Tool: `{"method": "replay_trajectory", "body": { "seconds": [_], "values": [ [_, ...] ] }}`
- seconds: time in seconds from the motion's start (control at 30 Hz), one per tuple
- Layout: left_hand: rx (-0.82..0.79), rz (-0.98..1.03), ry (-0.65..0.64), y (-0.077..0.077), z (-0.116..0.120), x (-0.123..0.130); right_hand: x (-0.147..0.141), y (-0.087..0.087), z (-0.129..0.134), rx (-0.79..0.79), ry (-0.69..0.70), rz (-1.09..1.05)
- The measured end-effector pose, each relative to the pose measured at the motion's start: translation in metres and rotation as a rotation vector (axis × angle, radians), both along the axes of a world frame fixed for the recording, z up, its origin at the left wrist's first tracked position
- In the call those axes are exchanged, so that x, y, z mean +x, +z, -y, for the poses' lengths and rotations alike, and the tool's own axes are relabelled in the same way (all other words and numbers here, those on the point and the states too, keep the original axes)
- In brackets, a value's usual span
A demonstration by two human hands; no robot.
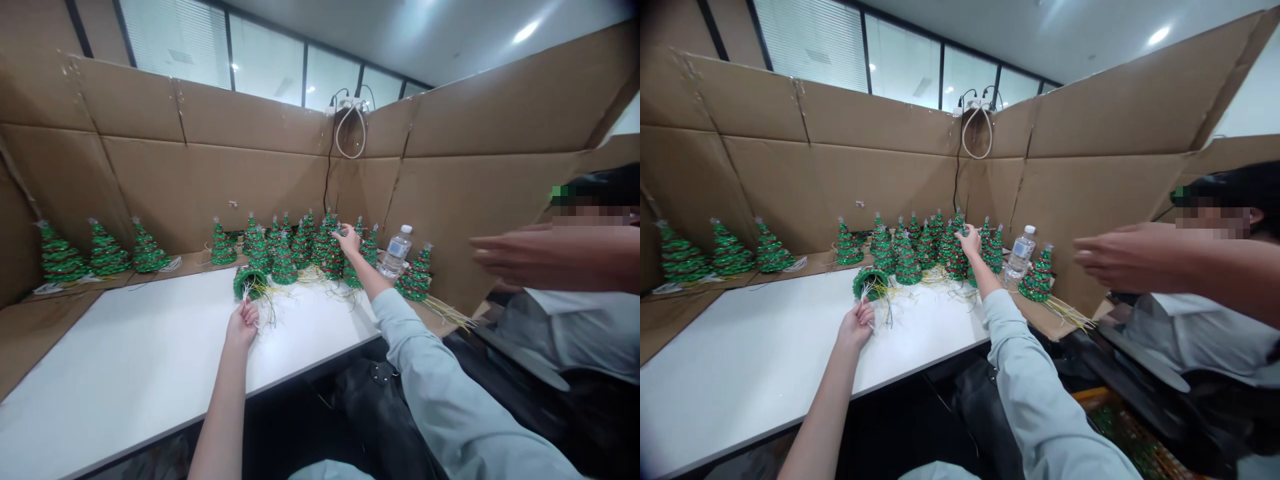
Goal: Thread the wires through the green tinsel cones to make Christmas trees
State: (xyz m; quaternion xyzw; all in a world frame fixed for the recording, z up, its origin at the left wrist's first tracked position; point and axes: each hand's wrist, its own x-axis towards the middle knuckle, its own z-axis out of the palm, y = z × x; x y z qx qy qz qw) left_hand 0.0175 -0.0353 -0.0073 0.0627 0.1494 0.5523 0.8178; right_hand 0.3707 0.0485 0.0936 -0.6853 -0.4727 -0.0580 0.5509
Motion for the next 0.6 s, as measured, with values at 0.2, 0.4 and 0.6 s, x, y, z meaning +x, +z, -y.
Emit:
{"method": "replay_trajectory", "body": {
  "seconds": [0.2,0.4,0.6],
  "values": [
    [0.002,-0.018,-0.007,0.003,0.002,0.001,0.011,0.002,-0.002,0.02,-0.025,-0.125],
    [0.004,-0.016,-0.014,0.005,0.004,0.001,0.036,-0.004,0.026,0.133,0.008,-0.19],
    [0.011,-0.018,-0.017,0.005,0.003,0.001,0.052,-0.028,0.053,-0.053,0.102,-0.169]
  ]
}}
